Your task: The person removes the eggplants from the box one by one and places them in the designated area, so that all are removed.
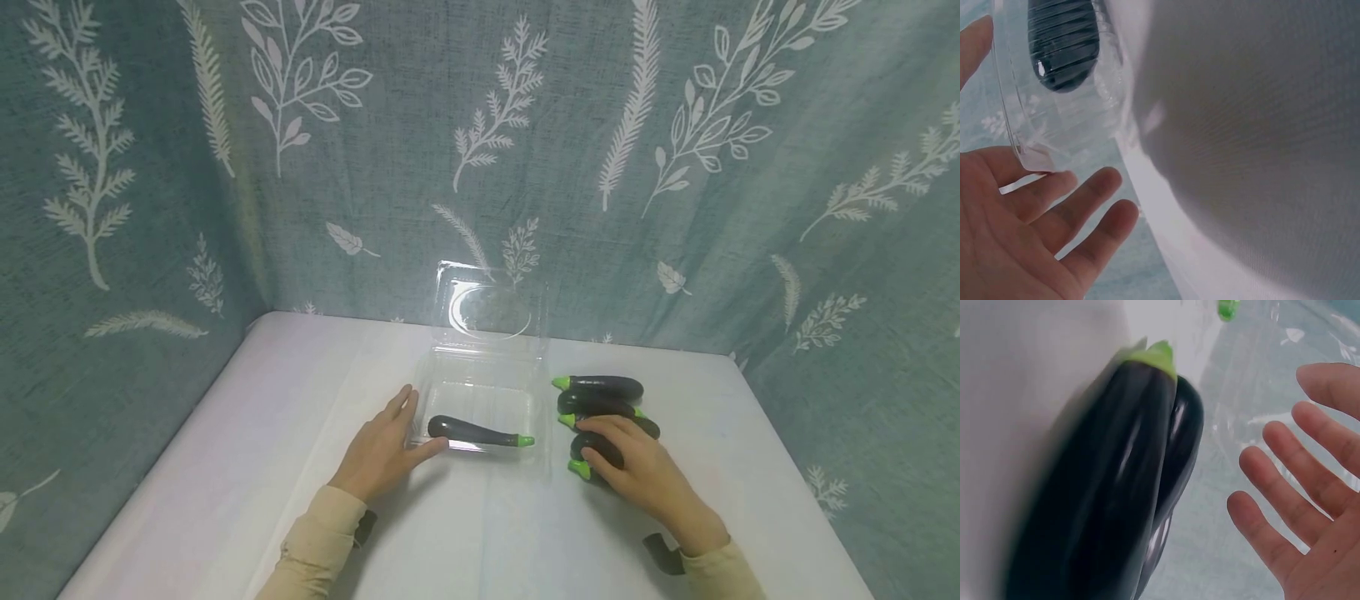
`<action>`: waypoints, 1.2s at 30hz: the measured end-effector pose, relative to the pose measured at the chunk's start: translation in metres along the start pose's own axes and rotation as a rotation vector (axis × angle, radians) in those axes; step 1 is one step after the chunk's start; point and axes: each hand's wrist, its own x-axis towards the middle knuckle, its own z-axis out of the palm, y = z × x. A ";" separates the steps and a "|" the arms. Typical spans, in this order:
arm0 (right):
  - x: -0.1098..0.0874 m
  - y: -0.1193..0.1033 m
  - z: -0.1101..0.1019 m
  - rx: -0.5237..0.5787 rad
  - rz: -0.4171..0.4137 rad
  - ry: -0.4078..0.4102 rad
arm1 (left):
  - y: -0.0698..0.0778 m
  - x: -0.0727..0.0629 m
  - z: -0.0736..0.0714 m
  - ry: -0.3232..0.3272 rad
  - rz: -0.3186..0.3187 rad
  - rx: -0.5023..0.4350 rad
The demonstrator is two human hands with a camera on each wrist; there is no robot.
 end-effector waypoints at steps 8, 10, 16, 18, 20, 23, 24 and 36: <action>0.011 -0.009 0.010 0.022 -0.009 -0.027 | 0.001 0.001 0.000 -0.011 -0.011 0.000; 0.013 -0.012 0.012 0.033 -0.003 -0.035 | 0.001 0.001 0.000 -0.009 -0.010 0.002; 0.021 -0.020 0.019 0.039 0.012 -0.064 | 0.001 0.001 0.000 -0.011 -0.015 -0.007; 0.024 -0.022 0.021 0.049 -0.003 -0.062 | 0.001 0.001 0.000 -0.014 -0.019 -0.010; 0.027 -0.024 0.024 0.062 -0.020 -0.062 | 0.001 0.001 0.001 -0.012 -0.020 -0.007; 0.033 -0.026 0.027 0.071 -0.039 -0.058 | 0.001 0.002 0.002 -0.005 -0.015 -0.002; 0.035 -0.027 0.029 0.075 -0.049 -0.057 | 0.001 0.002 0.002 -0.002 -0.013 0.000; 0.062 -0.043 0.043 0.176 -0.053 -0.112 | 0.000 0.001 0.002 0.012 0.000 0.008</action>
